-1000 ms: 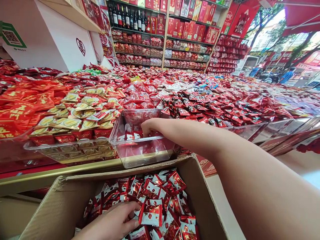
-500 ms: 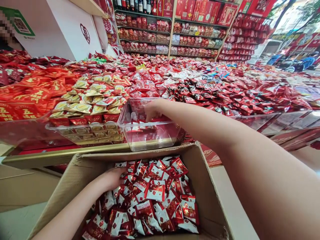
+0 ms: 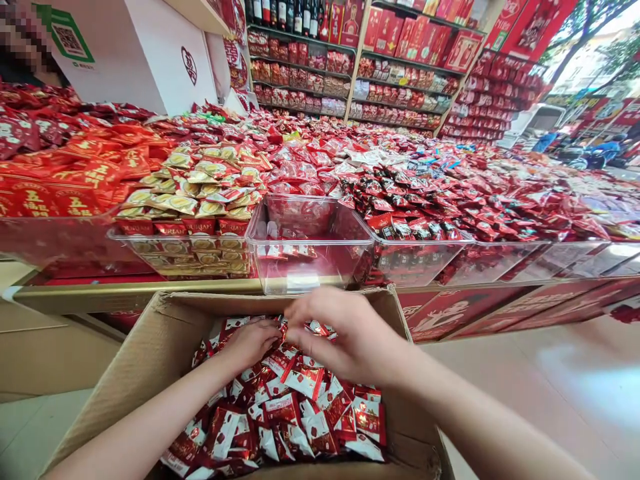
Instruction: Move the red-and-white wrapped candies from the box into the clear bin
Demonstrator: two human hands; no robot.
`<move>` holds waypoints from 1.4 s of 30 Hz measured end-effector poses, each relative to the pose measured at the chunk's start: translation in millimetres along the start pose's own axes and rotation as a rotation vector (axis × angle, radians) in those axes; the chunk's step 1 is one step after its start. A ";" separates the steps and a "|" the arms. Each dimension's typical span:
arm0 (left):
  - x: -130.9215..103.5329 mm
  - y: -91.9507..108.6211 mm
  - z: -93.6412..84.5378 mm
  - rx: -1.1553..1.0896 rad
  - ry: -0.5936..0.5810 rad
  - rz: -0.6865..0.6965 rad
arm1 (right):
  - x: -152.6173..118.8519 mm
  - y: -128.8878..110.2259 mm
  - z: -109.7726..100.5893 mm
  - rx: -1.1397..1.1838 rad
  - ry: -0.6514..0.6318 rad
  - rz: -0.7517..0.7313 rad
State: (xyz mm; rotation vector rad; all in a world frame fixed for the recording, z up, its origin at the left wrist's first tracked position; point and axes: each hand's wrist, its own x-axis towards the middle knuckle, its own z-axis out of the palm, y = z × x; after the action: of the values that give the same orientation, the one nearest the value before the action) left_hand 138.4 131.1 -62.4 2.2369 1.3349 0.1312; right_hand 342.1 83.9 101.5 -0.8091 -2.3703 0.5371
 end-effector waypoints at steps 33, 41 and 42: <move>-24.8 88.9 -36.0 -1.249 0.131 -0.020 | -25.5 50.9 62.0 -0.097 0.384 0.468; -11.9 34.1 -11.5 -0.406 -0.030 -0.099 | -48.7 86.1 55.6 -0.543 -0.350 0.748; -12.1 28.8 -5.4 -0.341 -0.039 -0.102 | -52.2 89.1 56.3 -0.582 -0.402 0.782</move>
State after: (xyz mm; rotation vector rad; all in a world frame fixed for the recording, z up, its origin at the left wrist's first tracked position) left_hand 153.3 112.2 -41.7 1.8754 1.2940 0.2568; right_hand 378.4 105.2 -8.4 -2.1002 -2.5349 0.3056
